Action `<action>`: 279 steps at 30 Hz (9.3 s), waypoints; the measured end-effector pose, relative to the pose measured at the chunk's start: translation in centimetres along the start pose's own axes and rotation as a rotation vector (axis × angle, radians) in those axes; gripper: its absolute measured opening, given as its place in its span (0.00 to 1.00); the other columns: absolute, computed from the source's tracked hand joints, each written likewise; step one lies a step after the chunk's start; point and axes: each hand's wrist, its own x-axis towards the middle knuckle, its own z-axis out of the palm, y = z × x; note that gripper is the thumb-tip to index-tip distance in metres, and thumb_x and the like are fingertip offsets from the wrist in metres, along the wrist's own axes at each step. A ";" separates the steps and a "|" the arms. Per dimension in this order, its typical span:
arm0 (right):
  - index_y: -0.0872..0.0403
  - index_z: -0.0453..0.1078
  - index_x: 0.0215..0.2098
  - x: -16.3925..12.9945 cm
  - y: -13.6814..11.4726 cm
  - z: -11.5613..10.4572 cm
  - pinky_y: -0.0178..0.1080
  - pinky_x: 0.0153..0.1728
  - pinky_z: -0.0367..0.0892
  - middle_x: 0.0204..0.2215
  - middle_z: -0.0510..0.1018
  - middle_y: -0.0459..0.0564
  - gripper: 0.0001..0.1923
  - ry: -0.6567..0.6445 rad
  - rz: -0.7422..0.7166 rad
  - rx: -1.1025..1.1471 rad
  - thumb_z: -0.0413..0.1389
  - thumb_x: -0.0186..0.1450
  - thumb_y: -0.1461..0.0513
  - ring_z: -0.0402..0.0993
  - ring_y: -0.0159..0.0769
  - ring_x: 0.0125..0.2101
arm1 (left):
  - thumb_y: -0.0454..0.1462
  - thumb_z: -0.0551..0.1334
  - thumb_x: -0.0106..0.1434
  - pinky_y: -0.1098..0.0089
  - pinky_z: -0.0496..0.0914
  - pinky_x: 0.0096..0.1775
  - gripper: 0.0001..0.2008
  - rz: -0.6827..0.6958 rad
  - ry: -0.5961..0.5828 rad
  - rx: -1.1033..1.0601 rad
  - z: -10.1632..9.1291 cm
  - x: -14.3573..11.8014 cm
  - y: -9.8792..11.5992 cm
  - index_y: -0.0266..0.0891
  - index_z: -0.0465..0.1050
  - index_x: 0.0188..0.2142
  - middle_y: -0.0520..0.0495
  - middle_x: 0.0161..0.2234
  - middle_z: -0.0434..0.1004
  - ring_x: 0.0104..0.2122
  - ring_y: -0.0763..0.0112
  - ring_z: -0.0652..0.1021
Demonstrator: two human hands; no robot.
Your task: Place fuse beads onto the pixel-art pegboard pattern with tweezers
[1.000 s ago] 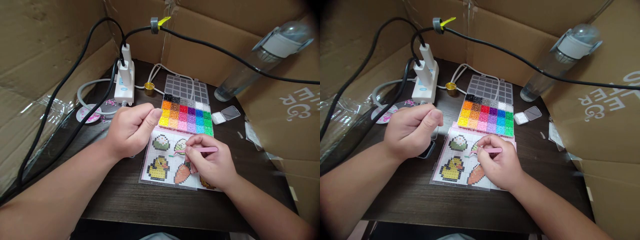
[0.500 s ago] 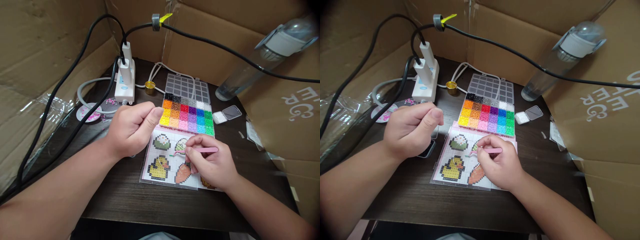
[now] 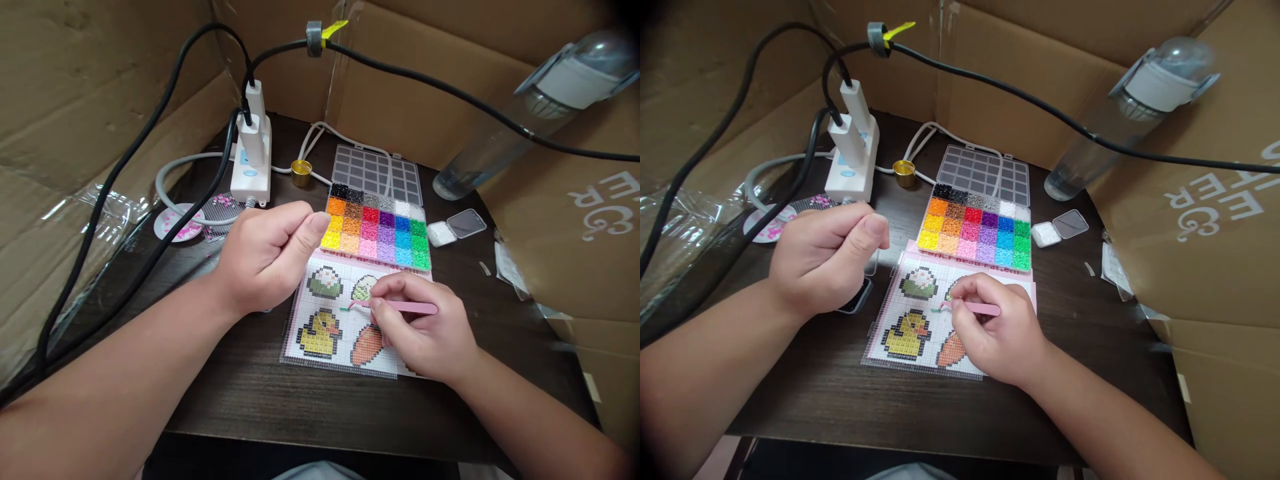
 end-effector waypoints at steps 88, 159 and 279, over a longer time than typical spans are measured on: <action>0.55 0.69 0.34 -0.4 0.5 1.1 0.30 0.17 0.63 0.17 0.73 0.42 0.02 0.117 0.279 0.345 0.57 0.61 0.66 0.68 0.27 0.15 | 0.38 0.53 0.67 0.72 0.54 0.20 0.17 0.092 0.004 -0.033 0.4 0.0 0.1 0.38 0.64 0.21 0.57 0.15 0.53 0.16 0.81 0.58; 0.55 0.64 0.30 6.1 9.1 -5.7 0.29 0.10 0.59 0.13 0.71 0.39 0.10 0.887 0.309 0.630 0.56 0.49 0.67 0.59 0.24 0.10 | 0.37 0.52 0.66 0.73 0.54 0.17 0.16 0.152 0.009 0.029 -0.4 0.6 -0.7 0.41 0.63 0.21 0.57 0.12 0.55 0.12 0.80 0.59; 0.55 0.73 0.39 3.2 6.4 -3.7 0.33 0.14 0.62 0.21 0.74 0.44 0.08 0.501 0.029 0.248 0.57 0.63 0.62 0.64 0.26 0.13 | 0.39 0.52 0.66 0.73 0.55 0.20 0.18 0.079 0.000 -0.016 -0.5 0.3 0.1 0.38 0.63 0.20 0.56 0.13 0.56 0.15 0.80 0.61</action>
